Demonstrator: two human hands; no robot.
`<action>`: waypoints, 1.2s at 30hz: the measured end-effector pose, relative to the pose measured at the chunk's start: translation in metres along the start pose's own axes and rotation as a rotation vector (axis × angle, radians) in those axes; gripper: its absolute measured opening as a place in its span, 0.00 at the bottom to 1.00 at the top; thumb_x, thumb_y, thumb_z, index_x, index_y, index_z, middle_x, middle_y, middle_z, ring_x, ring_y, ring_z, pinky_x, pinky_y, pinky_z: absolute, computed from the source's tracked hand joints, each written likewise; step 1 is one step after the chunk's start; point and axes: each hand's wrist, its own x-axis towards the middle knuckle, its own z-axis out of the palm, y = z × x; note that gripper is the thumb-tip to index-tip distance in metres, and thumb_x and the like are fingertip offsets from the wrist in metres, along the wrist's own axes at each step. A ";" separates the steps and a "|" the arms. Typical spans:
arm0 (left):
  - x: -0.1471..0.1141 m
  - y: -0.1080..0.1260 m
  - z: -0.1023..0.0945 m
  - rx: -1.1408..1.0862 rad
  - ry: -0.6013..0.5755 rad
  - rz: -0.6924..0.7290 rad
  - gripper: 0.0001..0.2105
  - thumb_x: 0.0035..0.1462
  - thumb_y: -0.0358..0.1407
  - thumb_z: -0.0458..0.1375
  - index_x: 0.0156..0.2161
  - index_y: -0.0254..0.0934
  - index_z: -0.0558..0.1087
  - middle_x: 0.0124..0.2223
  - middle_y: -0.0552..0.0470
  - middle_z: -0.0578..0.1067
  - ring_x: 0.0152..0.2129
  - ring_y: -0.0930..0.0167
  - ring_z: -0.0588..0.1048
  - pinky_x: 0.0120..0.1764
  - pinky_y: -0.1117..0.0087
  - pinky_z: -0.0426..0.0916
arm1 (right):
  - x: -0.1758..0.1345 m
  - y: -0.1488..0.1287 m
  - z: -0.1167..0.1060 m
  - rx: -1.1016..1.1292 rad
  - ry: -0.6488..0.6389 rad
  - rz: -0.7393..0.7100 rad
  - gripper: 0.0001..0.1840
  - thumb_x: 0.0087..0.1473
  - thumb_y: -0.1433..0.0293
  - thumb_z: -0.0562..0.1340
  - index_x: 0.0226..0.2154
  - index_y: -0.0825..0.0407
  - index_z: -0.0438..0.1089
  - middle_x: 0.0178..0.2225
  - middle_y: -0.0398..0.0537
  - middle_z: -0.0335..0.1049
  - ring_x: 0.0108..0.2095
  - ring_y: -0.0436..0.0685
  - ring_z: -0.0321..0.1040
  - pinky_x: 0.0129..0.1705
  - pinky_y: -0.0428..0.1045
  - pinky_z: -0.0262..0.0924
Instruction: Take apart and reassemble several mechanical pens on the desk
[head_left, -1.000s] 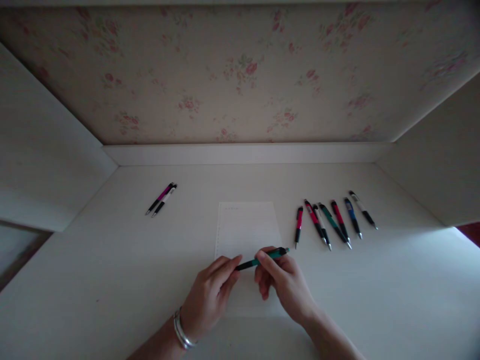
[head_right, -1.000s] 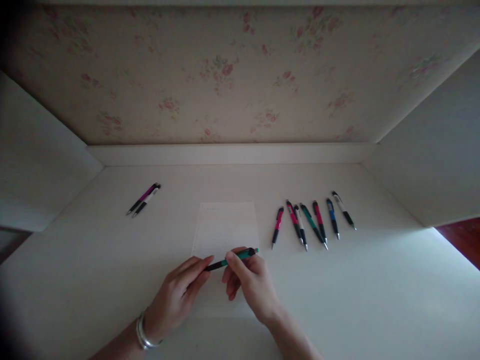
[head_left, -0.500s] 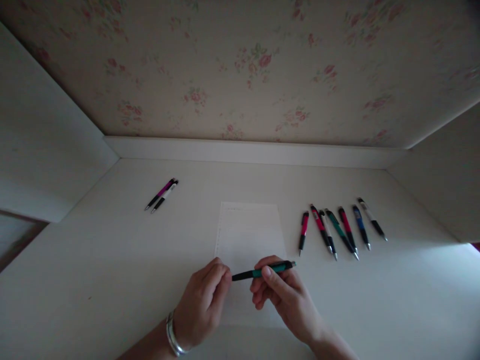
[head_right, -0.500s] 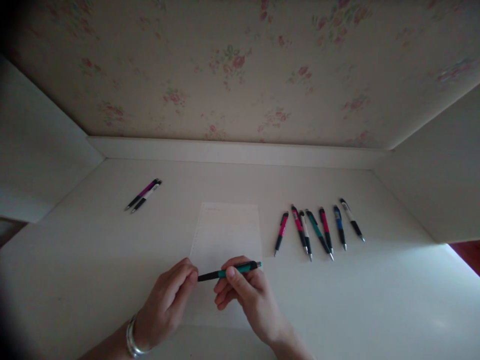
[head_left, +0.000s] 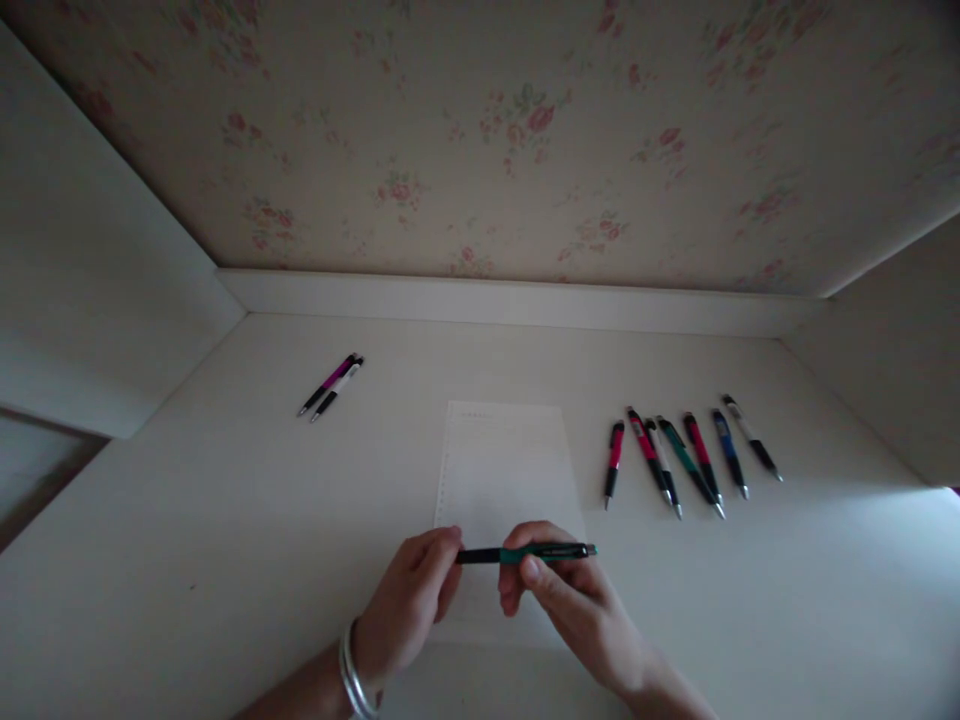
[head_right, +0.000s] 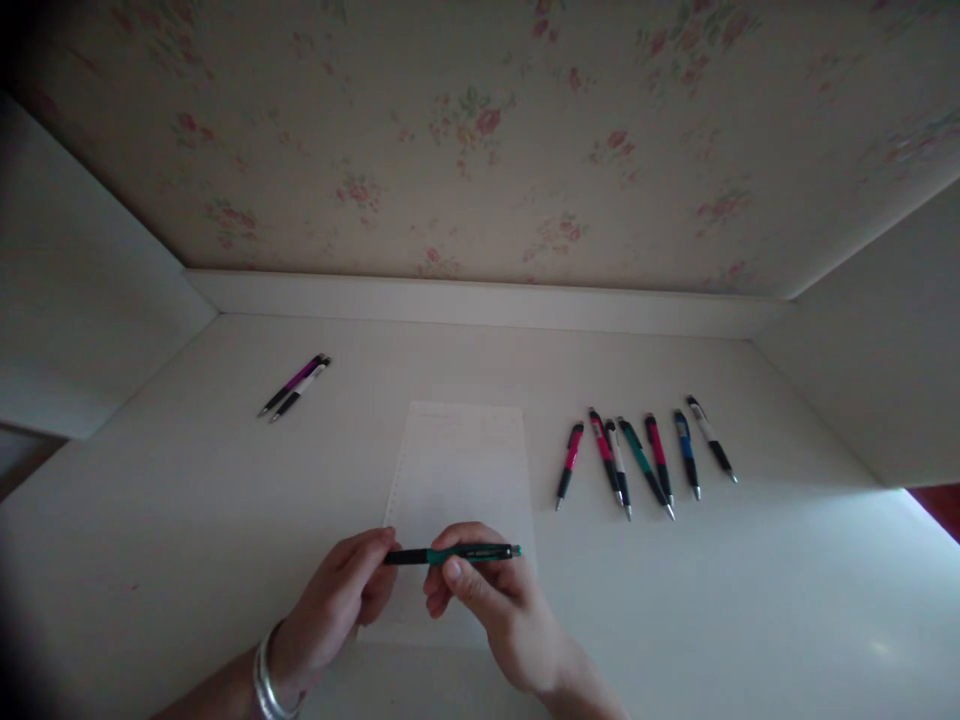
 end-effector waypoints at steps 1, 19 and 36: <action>0.001 0.002 -0.001 -0.025 0.023 -0.019 0.27 0.61 0.59 0.45 0.20 0.41 0.57 0.16 0.59 0.52 0.13 0.74 0.53 0.18 0.70 0.51 | 0.000 0.000 -0.001 0.002 -0.012 -0.002 0.09 0.61 0.64 0.64 0.42 0.52 0.72 0.31 0.47 0.74 0.32 0.51 0.71 0.36 0.49 0.65; -0.002 0.005 -0.007 -0.006 0.033 -0.007 0.28 0.65 0.54 0.44 0.28 0.33 0.72 0.21 0.55 0.66 0.16 0.77 0.61 0.18 0.76 0.54 | -0.001 -0.007 -0.011 0.073 0.098 -0.052 0.08 0.57 0.66 0.67 0.41 0.49 0.74 0.32 0.45 0.74 0.31 0.53 0.72 0.34 0.49 0.65; -0.004 0.017 -0.008 0.022 0.015 0.087 0.20 0.61 0.50 0.55 0.29 0.34 0.73 0.21 0.55 0.67 0.18 0.76 0.66 0.22 0.76 0.60 | 0.003 -0.007 -0.019 0.048 0.172 -0.119 0.06 0.53 0.67 0.69 0.35 0.51 0.75 0.29 0.44 0.73 0.28 0.51 0.69 0.32 0.46 0.63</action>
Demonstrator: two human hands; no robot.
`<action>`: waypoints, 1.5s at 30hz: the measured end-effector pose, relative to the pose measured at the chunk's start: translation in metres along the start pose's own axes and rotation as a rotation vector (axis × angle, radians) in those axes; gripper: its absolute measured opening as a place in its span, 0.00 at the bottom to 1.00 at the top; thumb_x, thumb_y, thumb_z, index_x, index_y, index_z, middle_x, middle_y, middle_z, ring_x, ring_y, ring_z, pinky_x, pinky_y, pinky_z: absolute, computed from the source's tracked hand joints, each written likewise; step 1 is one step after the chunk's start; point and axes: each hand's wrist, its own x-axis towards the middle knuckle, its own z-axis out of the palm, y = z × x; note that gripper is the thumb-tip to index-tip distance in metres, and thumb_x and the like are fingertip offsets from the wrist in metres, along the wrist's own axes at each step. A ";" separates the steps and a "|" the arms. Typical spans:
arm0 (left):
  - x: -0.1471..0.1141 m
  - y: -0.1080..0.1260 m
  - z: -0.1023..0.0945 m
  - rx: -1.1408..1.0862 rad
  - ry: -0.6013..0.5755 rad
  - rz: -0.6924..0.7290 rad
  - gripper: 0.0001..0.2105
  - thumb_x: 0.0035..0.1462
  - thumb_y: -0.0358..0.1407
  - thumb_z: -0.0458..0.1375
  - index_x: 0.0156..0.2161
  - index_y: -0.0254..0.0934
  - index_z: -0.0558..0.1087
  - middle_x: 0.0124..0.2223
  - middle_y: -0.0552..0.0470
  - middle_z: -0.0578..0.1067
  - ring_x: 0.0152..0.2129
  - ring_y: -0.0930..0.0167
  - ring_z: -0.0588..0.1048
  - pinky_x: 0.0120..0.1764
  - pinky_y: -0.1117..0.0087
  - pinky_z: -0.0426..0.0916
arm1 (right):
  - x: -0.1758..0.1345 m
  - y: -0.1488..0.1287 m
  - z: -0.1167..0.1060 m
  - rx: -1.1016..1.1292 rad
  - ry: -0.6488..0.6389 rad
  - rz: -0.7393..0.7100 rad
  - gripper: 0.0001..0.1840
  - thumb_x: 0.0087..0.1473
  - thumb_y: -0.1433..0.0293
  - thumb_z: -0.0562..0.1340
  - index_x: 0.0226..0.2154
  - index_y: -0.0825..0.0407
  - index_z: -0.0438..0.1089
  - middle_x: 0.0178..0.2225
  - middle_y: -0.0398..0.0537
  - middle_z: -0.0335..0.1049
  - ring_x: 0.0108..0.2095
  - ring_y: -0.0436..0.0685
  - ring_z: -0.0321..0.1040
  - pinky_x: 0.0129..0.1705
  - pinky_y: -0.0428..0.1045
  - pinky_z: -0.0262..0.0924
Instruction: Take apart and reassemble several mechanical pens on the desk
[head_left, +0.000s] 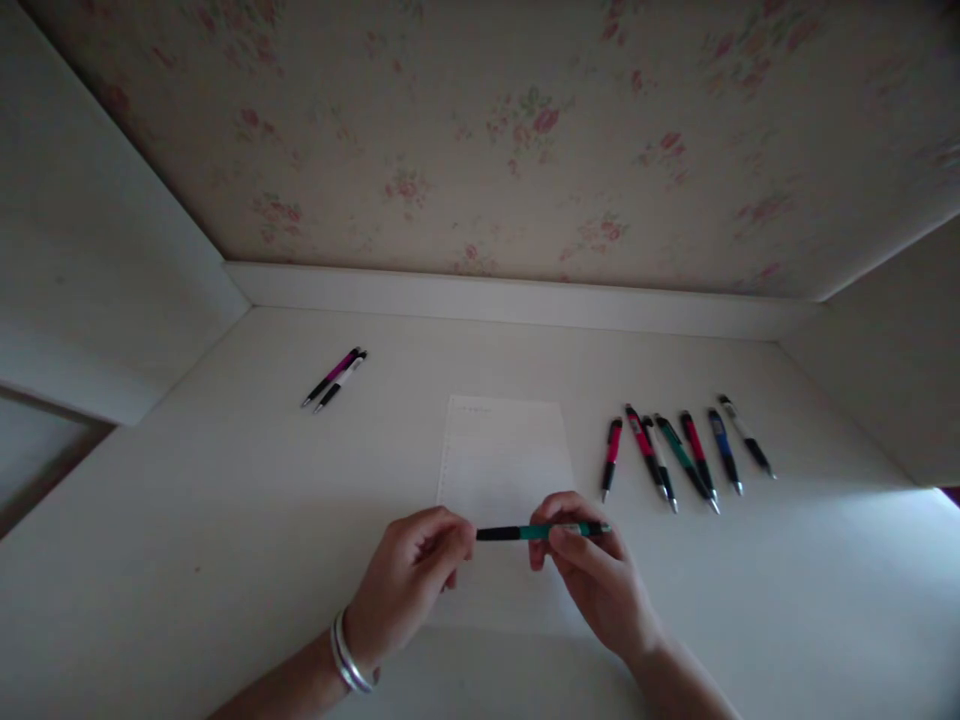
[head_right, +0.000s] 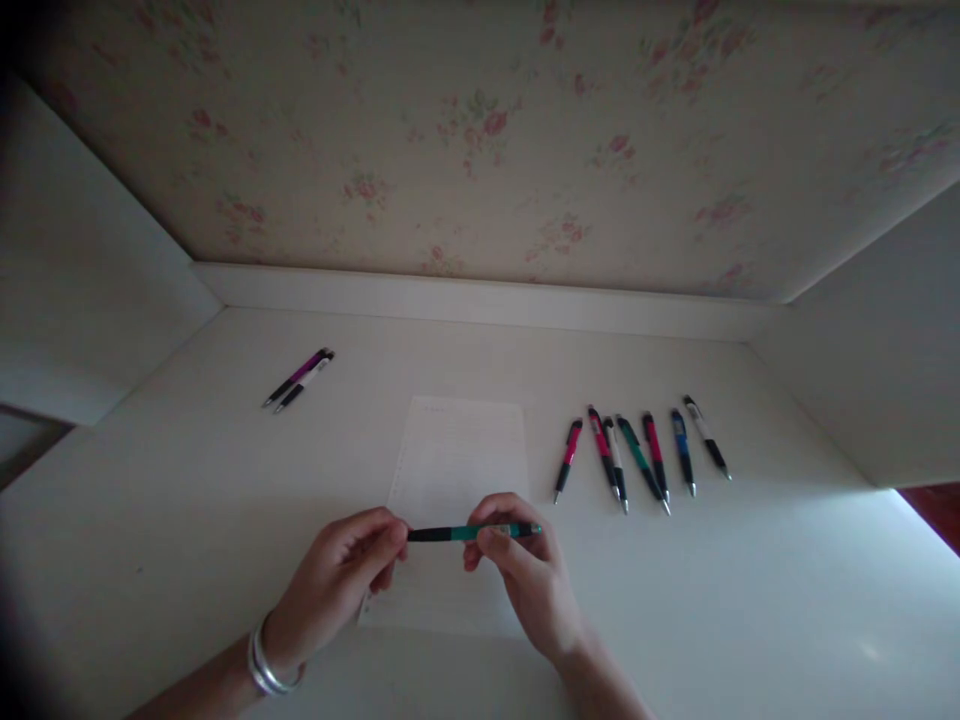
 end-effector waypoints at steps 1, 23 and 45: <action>0.000 0.000 0.000 -0.001 0.012 -0.006 0.21 0.62 0.50 0.54 0.28 0.34 0.72 0.21 0.55 0.68 0.18 0.76 0.66 0.22 0.76 0.60 | 0.000 0.000 0.000 -0.004 -0.001 -0.003 0.06 0.52 0.67 0.69 0.35 0.51 0.75 0.29 0.44 0.73 0.28 0.51 0.69 0.32 0.46 0.63; 0.010 -0.017 -0.007 0.943 0.122 0.429 0.08 0.64 0.33 0.53 0.46 0.39 0.73 0.43 0.48 0.73 0.32 0.68 0.75 0.37 0.67 0.72 | 0.000 -0.003 0.002 -0.017 0.095 -0.013 0.07 0.51 0.65 0.69 0.32 0.51 0.76 0.24 0.44 0.73 0.25 0.52 0.69 0.29 0.46 0.63; -0.001 -0.001 -0.007 0.614 -0.033 0.510 0.13 0.68 0.33 0.46 0.33 0.36 0.69 0.30 0.49 0.70 0.27 0.70 0.70 0.32 0.70 0.64 | -0.003 0.000 0.011 -0.055 0.061 0.168 0.13 0.51 0.61 0.71 0.32 0.54 0.74 0.25 0.50 0.78 0.24 0.53 0.73 0.26 0.47 0.67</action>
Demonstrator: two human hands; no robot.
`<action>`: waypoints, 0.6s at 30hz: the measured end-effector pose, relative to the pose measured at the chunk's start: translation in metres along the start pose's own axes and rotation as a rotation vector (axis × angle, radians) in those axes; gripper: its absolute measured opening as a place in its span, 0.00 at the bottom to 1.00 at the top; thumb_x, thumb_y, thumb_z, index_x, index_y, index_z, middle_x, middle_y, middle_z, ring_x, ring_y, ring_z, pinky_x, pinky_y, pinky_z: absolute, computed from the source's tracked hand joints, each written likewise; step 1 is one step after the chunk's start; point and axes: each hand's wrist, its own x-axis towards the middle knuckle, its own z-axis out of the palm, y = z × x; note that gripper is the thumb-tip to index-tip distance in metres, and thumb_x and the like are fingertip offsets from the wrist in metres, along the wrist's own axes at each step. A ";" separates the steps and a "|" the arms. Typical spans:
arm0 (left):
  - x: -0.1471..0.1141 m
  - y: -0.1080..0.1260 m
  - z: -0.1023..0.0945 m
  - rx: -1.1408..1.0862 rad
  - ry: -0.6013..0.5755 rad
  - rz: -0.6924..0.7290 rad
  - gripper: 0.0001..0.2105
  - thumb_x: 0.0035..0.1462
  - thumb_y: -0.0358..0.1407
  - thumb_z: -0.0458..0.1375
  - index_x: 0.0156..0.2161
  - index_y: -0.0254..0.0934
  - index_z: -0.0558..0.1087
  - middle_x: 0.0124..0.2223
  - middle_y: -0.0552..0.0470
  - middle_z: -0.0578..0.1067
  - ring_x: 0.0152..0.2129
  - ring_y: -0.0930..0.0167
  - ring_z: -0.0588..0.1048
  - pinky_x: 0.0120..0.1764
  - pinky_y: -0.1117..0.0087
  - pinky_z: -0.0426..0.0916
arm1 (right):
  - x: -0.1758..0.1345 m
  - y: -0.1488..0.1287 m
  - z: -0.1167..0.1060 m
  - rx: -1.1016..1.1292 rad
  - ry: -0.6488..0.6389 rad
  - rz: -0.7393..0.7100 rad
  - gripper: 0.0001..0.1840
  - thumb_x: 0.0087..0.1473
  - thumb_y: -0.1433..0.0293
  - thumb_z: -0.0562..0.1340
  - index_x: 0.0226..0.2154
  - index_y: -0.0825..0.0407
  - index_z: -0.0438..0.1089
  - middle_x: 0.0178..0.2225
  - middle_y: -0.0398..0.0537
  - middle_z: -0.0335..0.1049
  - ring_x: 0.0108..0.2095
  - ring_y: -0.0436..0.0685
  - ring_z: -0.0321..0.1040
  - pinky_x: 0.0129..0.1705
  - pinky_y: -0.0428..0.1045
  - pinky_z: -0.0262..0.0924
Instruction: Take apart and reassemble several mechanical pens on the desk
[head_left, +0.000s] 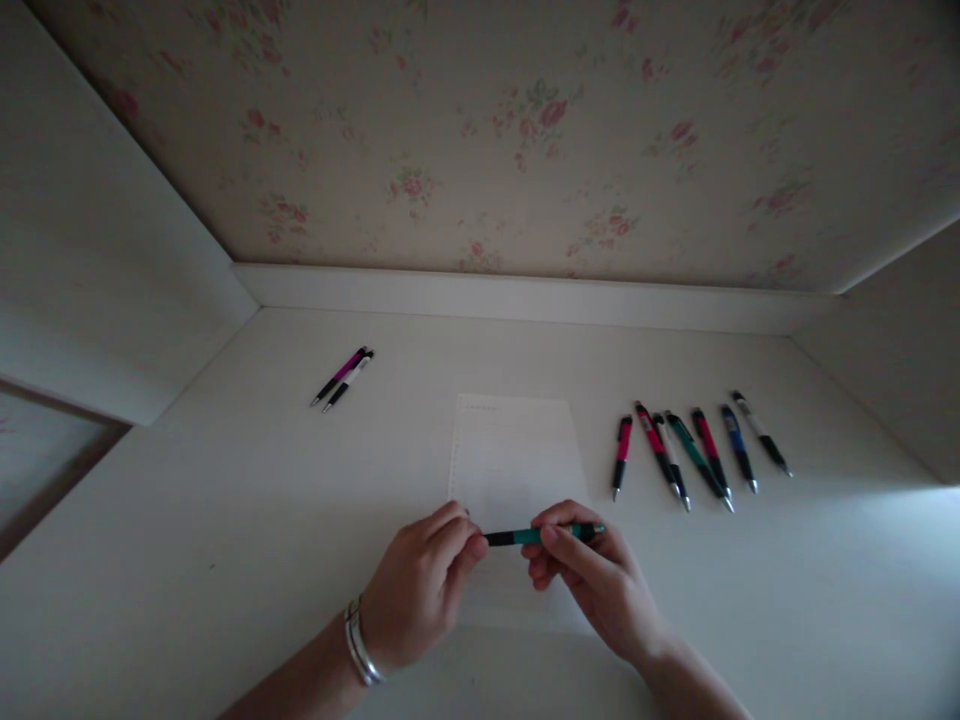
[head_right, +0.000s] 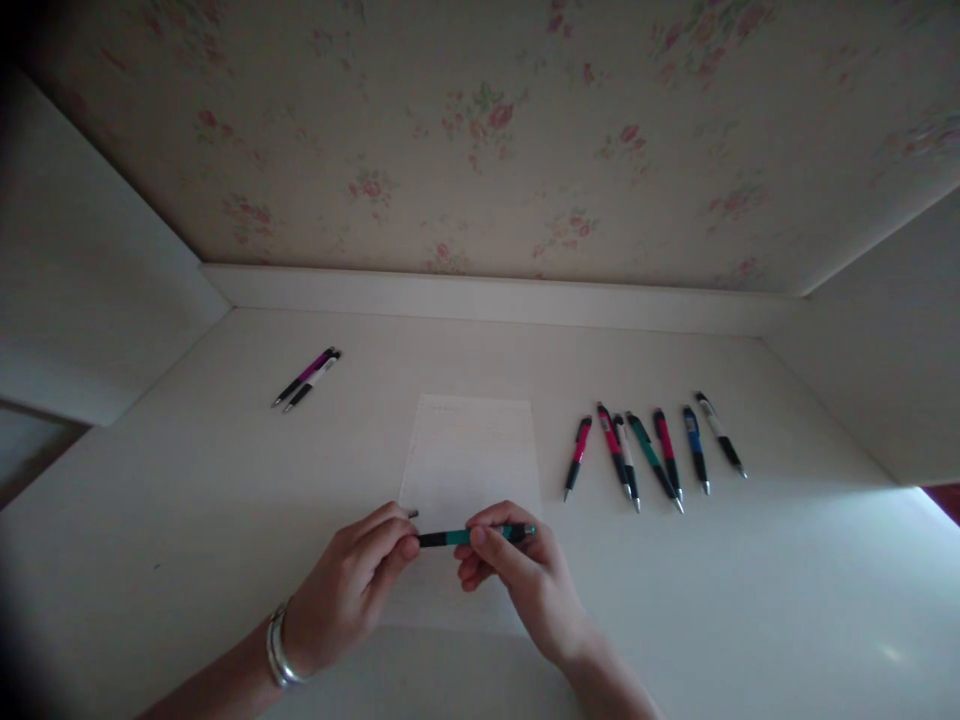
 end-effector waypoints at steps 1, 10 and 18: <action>0.000 0.001 -0.001 -0.017 -0.006 -0.016 0.14 0.68 0.33 0.46 0.31 0.37 0.68 0.29 0.50 0.70 0.26 0.70 0.69 0.32 0.70 0.63 | 0.000 0.000 -0.001 0.006 -0.013 0.003 0.13 0.51 0.62 0.71 0.33 0.54 0.74 0.26 0.50 0.78 0.24 0.53 0.73 0.27 0.47 0.67; 0.001 0.002 -0.002 -0.415 -0.034 -0.391 0.23 0.68 0.44 0.46 0.22 0.38 0.61 0.21 0.57 0.61 0.19 0.74 0.62 0.25 0.72 0.57 | -0.005 -0.002 -0.005 -0.189 -0.173 -0.074 0.07 0.56 0.66 0.68 0.35 0.52 0.76 0.33 0.49 0.76 0.34 0.54 0.74 0.38 0.50 0.66; 0.003 0.000 -0.001 -0.389 0.026 -0.393 0.21 0.67 0.46 0.48 0.26 0.37 0.69 0.23 0.56 0.65 0.21 0.72 0.65 0.29 0.72 0.58 | 0.000 -0.003 -0.006 -0.141 -0.124 -0.033 0.18 0.61 0.54 0.59 0.38 0.52 0.71 0.22 0.42 0.69 0.19 0.50 0.66 0.21 0.45 0.60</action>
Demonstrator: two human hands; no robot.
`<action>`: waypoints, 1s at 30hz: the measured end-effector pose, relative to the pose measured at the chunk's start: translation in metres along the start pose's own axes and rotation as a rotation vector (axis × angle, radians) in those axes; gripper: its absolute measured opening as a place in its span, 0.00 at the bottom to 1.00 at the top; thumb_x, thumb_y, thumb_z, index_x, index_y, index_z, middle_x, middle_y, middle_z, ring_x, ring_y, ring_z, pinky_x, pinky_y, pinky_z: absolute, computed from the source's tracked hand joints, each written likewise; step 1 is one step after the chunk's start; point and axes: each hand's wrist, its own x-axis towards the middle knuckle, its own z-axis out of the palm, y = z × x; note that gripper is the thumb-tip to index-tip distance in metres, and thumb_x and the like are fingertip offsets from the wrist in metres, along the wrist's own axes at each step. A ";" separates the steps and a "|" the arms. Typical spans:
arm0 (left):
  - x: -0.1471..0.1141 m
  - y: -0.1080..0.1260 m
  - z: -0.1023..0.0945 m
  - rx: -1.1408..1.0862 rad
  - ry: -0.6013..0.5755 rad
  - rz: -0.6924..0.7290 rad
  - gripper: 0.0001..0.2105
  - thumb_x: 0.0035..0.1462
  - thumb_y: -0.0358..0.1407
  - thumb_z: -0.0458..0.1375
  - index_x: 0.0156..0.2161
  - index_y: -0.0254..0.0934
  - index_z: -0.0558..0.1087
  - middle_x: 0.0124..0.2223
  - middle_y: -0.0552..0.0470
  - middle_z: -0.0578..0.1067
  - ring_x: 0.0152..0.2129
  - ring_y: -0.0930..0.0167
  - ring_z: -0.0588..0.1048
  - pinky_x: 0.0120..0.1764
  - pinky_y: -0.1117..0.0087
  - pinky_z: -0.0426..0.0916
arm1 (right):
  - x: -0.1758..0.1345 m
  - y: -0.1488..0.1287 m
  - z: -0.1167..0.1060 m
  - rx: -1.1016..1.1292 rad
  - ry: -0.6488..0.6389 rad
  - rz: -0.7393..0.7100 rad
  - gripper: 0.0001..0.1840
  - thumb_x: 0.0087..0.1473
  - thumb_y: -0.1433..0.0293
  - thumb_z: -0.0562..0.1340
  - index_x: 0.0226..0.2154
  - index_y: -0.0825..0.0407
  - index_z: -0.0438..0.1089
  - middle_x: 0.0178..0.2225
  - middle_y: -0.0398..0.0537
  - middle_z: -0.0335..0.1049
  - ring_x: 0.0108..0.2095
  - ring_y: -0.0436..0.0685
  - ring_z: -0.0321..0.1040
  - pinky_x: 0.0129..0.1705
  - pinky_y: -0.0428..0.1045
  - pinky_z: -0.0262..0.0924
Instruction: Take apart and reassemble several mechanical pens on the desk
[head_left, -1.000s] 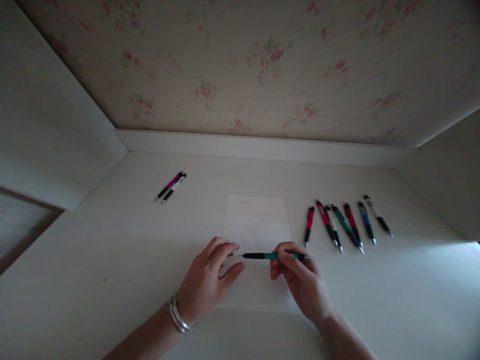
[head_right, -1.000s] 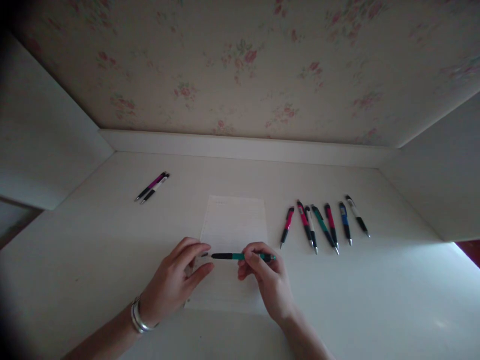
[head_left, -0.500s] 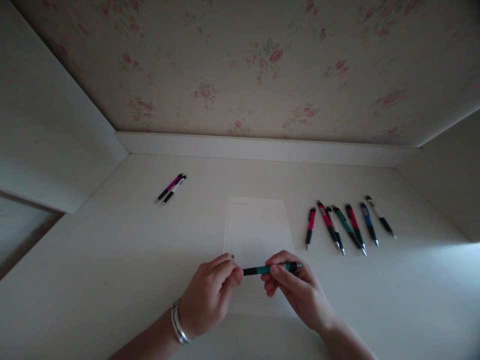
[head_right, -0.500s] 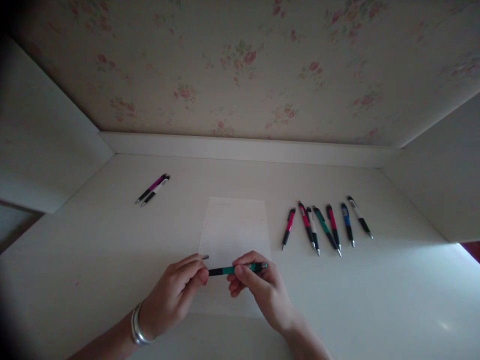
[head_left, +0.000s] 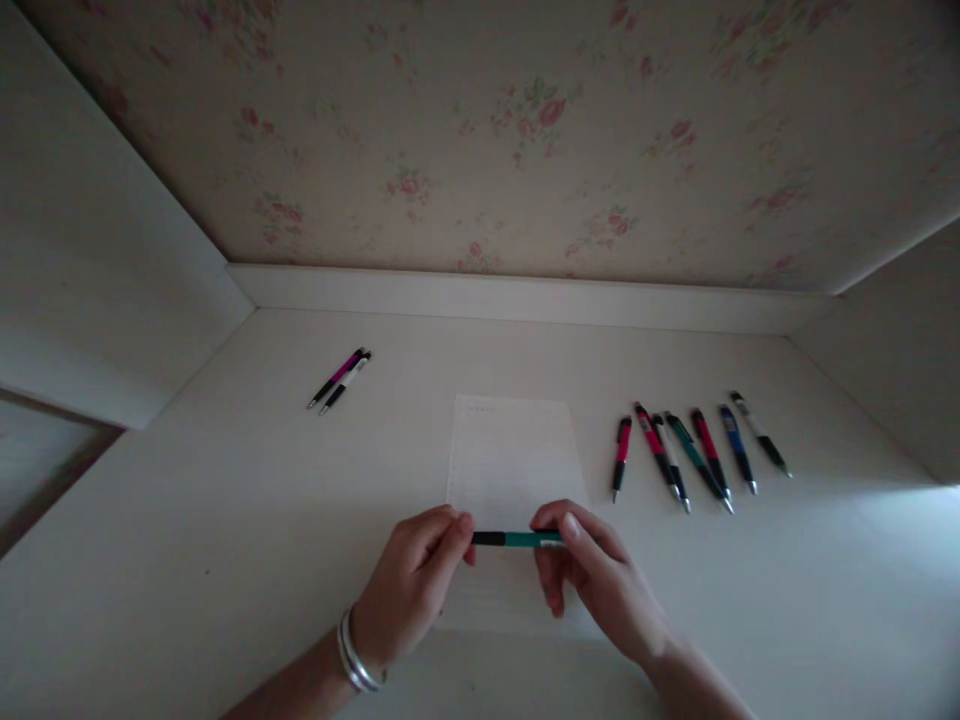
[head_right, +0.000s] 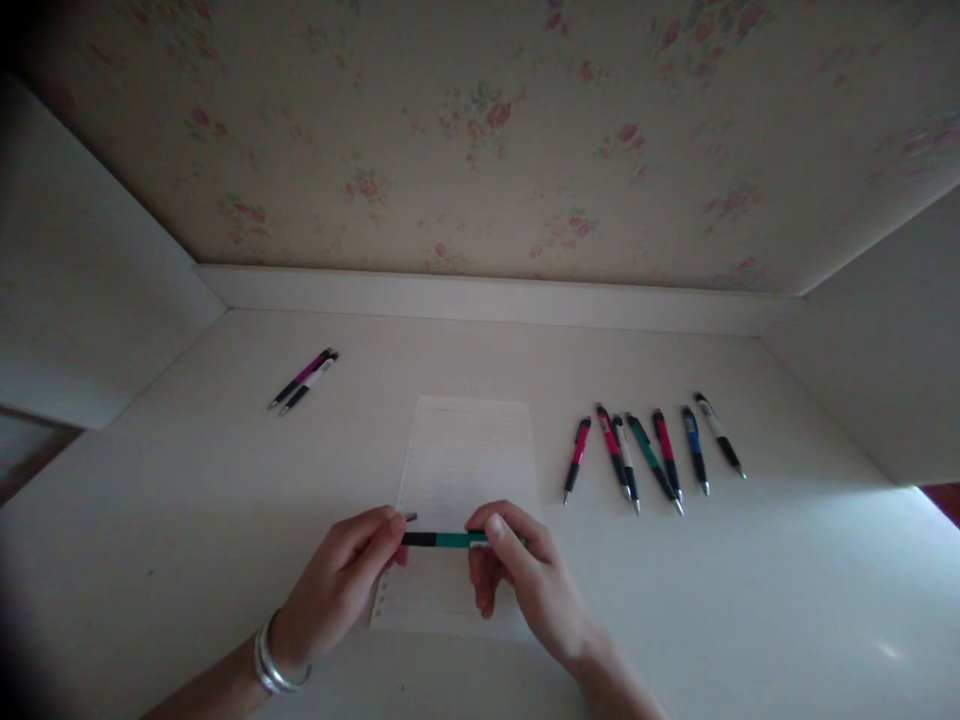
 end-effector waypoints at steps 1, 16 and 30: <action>0.000 0.001 0.000 0.012 0.003 -0.001 0.21 0.67 0.46 0.48 0.26 0.37 0.69 0.23 0.56 0.65 0.21 0.72 0.65 0.29 0.72 0.58 | 0.001 -0.001 0.000 -0.044 0.036 0.002 0.17 0.61 0.55 0.60 0.34 0.53 0.70 0.19 0.40 0.66 0.17 0.48 0.63 0.19 0.44 0.57; 0.002 0.003 -0.001 0.140 0.038 0.067 0.21 0.68 0.42 0.47 0.25 0.37 0.67 0.23 0.56 0.65 0.22 0.73 0.66 0.31 0.72 0.58 | 0.002 -0.003 0.002 -0.102 0.107 0.055 0.21 0.60 0.50 0.59 0.41 0.51 0.68 0.28 0.45 0.72 0.23 0.51 0.70 0.25 0.47 0.63; 0.002 0.000 -0.001 0.050 0.027 -0.021 0.23 0.67 0.46 0.46 0.23 0.37 0.66 0.20 0.58 0.61 0.18 0.74 0.61 0.25 0.72 0.54 | -0.001 -0.005 -0.001 -0.329 0.085 -0.073 0.13 0.57 0.61 0.66 0.43 0.48 0.70 0.36 0.46 0.71 0.36 0.54 0.70 0.37 0.48 0.66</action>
